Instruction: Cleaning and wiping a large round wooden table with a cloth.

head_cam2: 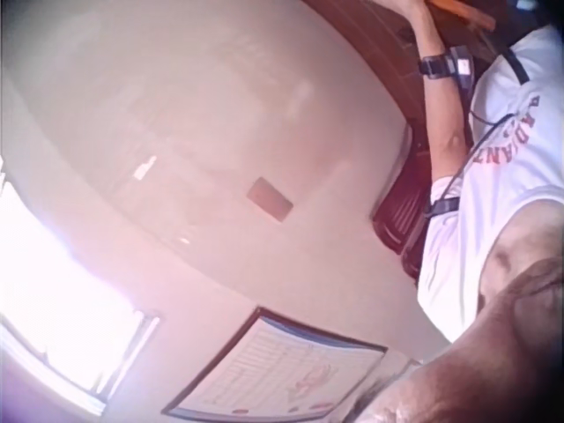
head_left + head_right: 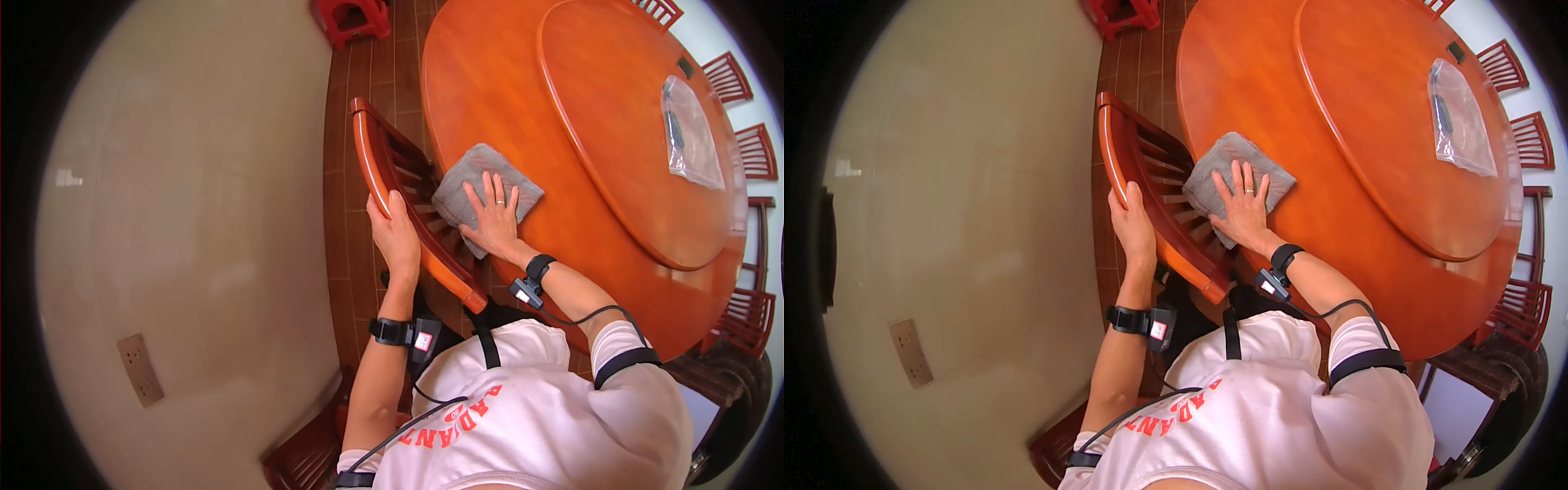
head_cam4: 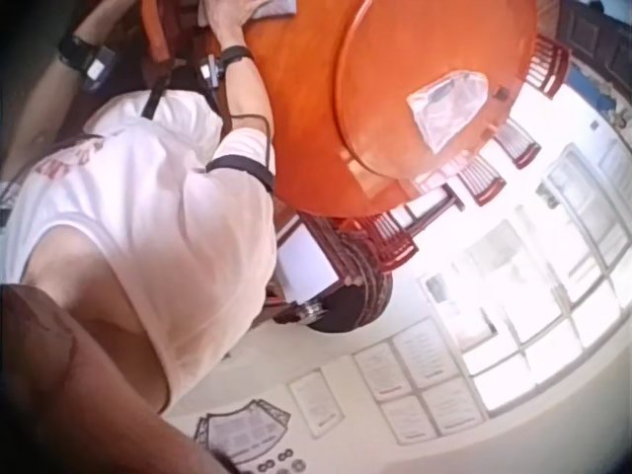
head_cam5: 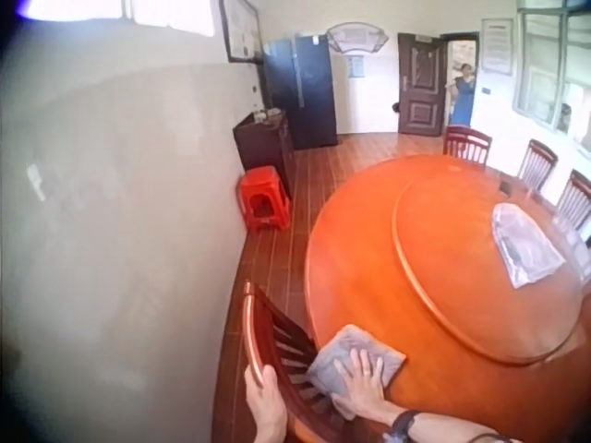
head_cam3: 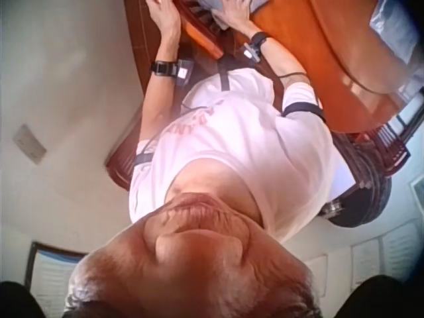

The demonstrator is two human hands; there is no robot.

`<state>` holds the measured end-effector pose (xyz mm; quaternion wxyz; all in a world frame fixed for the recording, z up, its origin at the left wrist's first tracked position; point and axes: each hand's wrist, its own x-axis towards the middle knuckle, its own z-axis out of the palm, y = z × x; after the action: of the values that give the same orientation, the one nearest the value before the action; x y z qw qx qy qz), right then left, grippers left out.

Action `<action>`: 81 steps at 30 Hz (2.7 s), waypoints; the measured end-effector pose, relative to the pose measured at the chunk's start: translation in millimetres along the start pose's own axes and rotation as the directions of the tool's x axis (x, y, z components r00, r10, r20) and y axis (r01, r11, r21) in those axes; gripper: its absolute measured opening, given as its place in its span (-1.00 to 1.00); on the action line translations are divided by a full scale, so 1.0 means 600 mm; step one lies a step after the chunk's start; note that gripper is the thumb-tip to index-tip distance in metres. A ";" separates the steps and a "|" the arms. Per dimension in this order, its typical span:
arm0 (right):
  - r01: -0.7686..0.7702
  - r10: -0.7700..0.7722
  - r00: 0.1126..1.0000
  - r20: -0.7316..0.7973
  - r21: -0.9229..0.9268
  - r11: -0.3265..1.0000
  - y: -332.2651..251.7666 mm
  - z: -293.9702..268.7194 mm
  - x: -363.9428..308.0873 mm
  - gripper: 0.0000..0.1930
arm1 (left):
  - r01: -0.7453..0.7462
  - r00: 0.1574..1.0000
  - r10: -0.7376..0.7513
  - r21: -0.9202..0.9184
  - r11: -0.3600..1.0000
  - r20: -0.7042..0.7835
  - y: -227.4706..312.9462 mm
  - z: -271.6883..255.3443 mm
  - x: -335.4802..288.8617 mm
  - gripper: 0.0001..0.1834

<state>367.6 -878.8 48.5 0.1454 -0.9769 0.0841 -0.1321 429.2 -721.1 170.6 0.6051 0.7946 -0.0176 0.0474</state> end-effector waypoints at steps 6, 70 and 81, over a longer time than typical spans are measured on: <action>-0.046 0.045 0.998 -0.035 -0.011 0.999 0.023 -0.255 0.191 -0.08 | 0.115 0.991 -0.113 -0.018 0.993 0.077 0.292 0.027 0.017 -0.35; -0.277 0.268 0.957 -0.107 -0.073 0.958 -0.289 -0.602 0.174 -0.08 | -0.112 0.077 -0.068 0.076 0.991 0.995 0.546 -0.374 -0.127 -0.48; -0.326 0.318 0.941 -0.118 -0.060 0.943 -0.231 -0.635 0.259 -0.10 | -0.152 0.465 -0.098 0.188 0.970 0.880 0.567 -0.284 0.143 -0.53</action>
<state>425.2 -879.2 478.9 0.1219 -0.9464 0.2556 -0.1553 476.3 -645.1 550.4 0.4068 0.7706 -0.3345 -0.3588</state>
